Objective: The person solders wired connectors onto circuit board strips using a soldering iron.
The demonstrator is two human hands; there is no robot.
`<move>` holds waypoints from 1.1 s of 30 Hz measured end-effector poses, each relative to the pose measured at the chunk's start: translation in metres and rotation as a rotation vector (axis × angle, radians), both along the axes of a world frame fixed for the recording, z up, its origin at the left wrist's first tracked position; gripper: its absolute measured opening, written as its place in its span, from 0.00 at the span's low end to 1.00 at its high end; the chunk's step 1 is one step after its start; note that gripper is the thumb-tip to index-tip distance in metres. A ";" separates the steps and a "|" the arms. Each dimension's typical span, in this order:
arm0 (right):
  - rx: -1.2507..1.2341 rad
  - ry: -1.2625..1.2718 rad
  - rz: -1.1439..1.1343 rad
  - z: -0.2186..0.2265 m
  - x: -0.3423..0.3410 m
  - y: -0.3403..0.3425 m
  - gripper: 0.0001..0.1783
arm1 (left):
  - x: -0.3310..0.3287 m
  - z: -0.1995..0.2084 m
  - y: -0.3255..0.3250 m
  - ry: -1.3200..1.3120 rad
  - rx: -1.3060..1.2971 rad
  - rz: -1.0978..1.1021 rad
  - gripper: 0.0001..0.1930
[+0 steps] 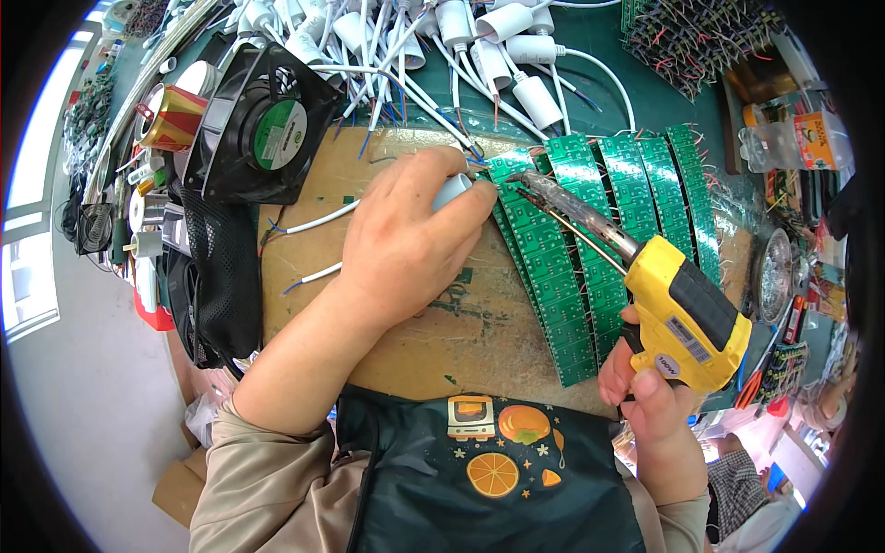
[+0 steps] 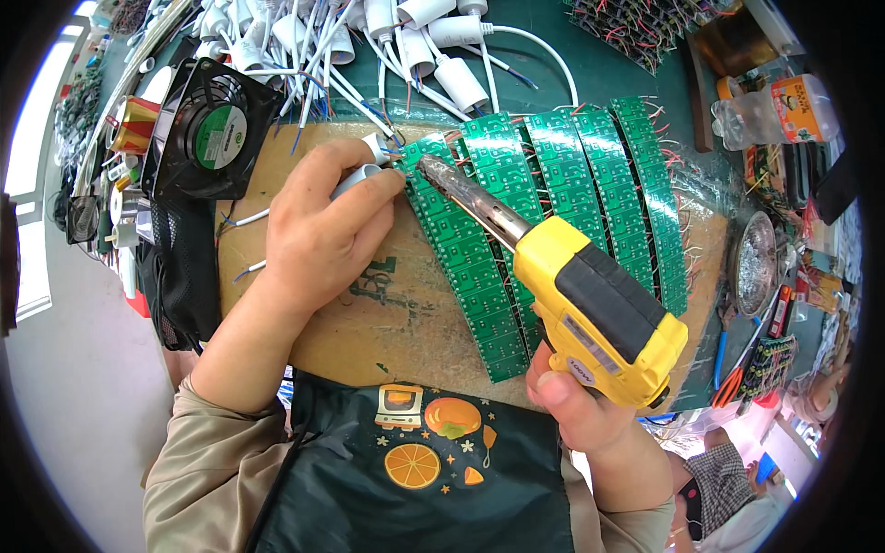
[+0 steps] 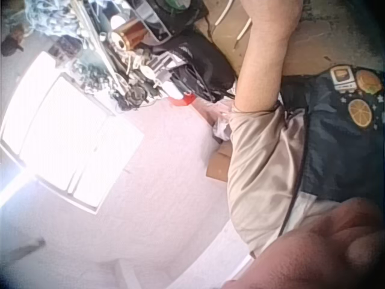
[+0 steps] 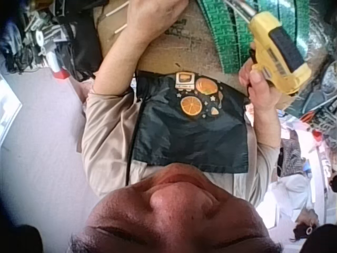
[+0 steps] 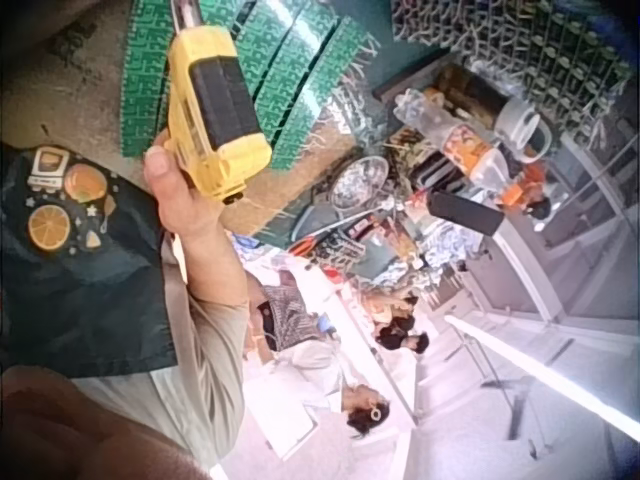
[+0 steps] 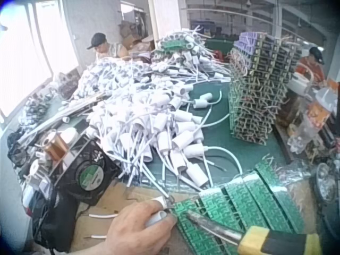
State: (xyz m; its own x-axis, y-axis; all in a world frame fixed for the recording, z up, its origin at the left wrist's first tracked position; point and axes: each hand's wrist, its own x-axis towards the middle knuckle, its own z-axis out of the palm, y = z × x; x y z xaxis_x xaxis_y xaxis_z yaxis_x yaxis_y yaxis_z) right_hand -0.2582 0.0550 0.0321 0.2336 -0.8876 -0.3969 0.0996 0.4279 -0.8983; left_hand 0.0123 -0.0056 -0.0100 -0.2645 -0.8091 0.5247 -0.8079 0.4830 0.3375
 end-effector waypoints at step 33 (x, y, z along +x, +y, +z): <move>-0.080 -0.063 0.063 -0.012 -0.009 0.009 0.28 | -0.001 -0.001 0.005 -0.072 -0.053 -0.005 0.15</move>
State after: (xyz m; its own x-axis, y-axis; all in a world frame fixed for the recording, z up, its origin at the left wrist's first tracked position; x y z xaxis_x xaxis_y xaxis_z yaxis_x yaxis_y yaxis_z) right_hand -0.2676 0.0643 0.0202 0.3121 -0.8985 -0.3086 0.1319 0.3626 -0.9225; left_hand 0.0115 -0.0004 -0.0106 -0.3068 -0.7792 0.5465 -0.8271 0.5024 0.2520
